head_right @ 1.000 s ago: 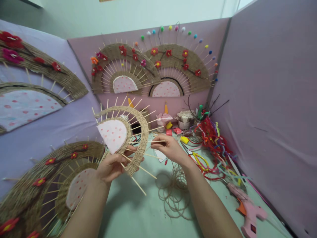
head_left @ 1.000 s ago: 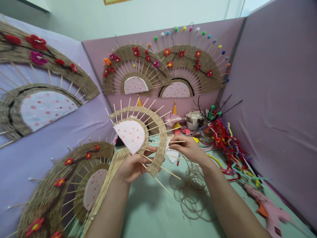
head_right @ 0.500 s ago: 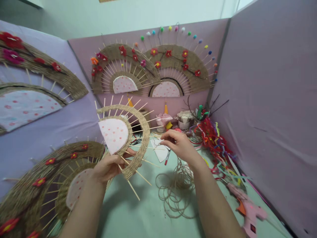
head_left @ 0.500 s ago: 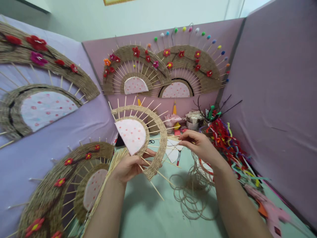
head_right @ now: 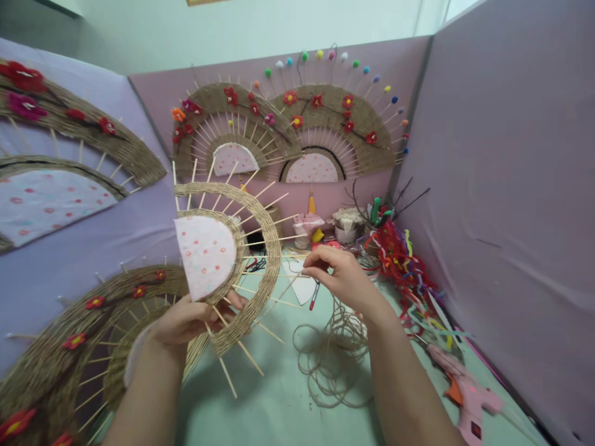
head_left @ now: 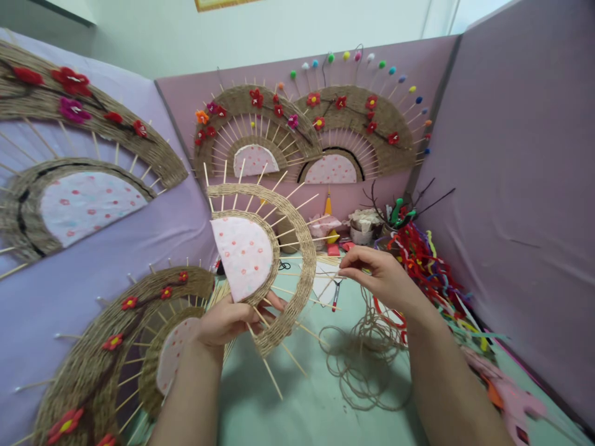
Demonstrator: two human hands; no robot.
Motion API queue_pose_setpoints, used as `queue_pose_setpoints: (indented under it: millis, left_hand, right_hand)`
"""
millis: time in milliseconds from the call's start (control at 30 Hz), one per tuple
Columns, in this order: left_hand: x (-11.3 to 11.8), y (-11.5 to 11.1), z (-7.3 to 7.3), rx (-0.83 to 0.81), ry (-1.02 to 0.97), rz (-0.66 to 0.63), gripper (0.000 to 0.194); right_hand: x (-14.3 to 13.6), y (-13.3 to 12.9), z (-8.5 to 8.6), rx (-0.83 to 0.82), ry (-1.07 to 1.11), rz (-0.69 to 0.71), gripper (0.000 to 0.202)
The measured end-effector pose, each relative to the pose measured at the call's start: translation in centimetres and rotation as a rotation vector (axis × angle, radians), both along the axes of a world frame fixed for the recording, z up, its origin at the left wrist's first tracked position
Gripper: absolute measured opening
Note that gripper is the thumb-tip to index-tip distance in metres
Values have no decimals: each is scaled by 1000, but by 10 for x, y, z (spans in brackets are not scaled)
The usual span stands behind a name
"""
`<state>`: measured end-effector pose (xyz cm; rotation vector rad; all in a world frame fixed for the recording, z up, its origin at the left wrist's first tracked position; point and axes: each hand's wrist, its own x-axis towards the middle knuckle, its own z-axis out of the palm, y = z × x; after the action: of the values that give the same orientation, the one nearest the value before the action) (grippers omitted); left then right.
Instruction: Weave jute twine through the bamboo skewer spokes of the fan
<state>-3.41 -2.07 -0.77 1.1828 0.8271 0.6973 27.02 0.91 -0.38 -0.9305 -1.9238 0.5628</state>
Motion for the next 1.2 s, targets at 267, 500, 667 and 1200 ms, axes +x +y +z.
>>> queue_pose_setpoints:
  millis: [267,500,667,1200]
  left_hand:
    - [-4,3,-10,33,-282,-101,35]
    - [-2,7,-18,2,-390,-231,37]
    - [14,8,-25,-60,-434,-287,37]
    - [8,15,-32,-67,-409,-278,36]
  right_hand:
    - [-30,14,-17,-134,472,-131,15]
    - [-37,26,-28,-254,625,-27,14]
    - [-49,25,-32,-231,663,-4,19]
    - [-34,18,-22,49,539,-46,7]
